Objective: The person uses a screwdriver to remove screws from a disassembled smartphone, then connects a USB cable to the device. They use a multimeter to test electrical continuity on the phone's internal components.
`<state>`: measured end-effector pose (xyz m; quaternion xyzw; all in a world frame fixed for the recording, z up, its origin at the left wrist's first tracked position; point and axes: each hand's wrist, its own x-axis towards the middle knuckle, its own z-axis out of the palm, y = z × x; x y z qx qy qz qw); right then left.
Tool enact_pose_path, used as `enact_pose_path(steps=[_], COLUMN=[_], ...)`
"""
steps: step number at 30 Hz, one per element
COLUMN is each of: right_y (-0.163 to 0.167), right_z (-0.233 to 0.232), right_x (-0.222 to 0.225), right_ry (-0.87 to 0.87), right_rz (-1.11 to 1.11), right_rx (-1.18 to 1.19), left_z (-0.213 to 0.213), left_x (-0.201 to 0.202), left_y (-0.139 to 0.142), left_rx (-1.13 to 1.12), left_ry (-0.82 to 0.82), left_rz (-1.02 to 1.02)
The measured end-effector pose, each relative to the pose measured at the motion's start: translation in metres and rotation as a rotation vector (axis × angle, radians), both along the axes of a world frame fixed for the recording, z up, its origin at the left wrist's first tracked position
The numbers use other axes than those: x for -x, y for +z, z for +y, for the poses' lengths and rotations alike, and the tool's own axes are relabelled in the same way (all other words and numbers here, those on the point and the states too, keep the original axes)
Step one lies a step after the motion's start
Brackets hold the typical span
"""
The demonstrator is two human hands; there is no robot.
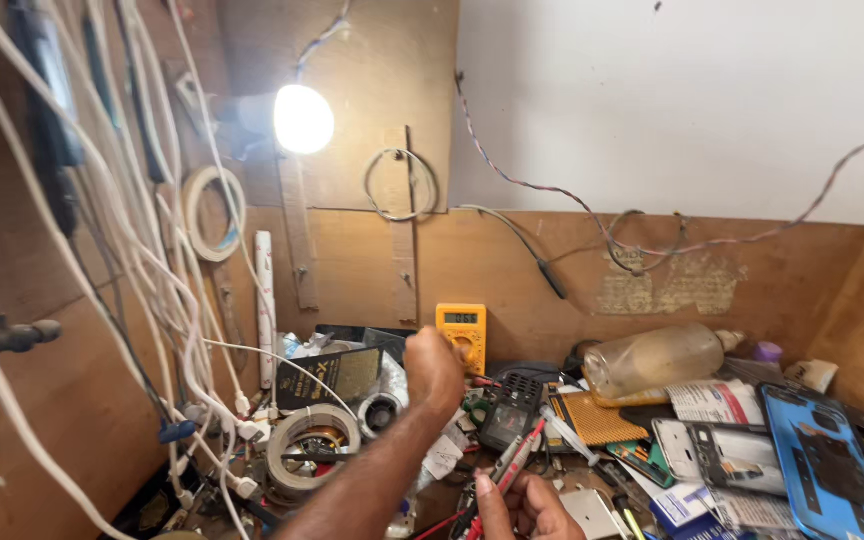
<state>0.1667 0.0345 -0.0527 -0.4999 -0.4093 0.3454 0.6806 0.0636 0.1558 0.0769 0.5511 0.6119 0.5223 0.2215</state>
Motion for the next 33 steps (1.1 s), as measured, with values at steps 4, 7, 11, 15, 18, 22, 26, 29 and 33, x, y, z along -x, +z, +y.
enact_pose_path(steps=[4,7,11,15,18,22,26,29,33], right_y=[0.001,0.000,-0.002,-0.001,0.004,0.011,0.017,0.020,0.024], right_z=[-0.001,0.001,0.000,-0.001,-0.003,-0.008,-0.015,-0.019,-0.023], right_x=[-0.003,-0.002,-0.002,0.000,-0.002,-0.004,-0.001,-0.001,0.001], right_ry=[0.013,0.034,0.013,0.019,0.026,0.014,0.023,0.050,0.040], right_rz=[-0.033,-0.033,-0.040,-0.031,-0.046,-0.096,-0.046,-0.018,0.006], right_rx=[0.025,0.051,0.037,0.009,0.041,0.138,-0.017,0.004,0.019], left_z=[0.002,0.009,0.013,0.011,0.011,0.012,0.007,0.003,-0.002], left_x=[0.020,0.023,0.017,0.019,0.018,0.011,0.001,-0.009,-0.017], left_y=[0.001,0.006,0.008,0.007,0.006,0.002,-0.002,-0.002,0.001], left_rx=[-0.729,-0.638,-0.690,-0.745,-0.703,-0.623,-0.456,-0.097,0.084], left_ry=[-0.123,-0.276,-0.206,-0.236,-0.258,-0.166,-0.028,0.169,0.213], left_rz=[1.049,1.368,1.538,1.559,1.584,1.579,0.719,0.096,-0.411])
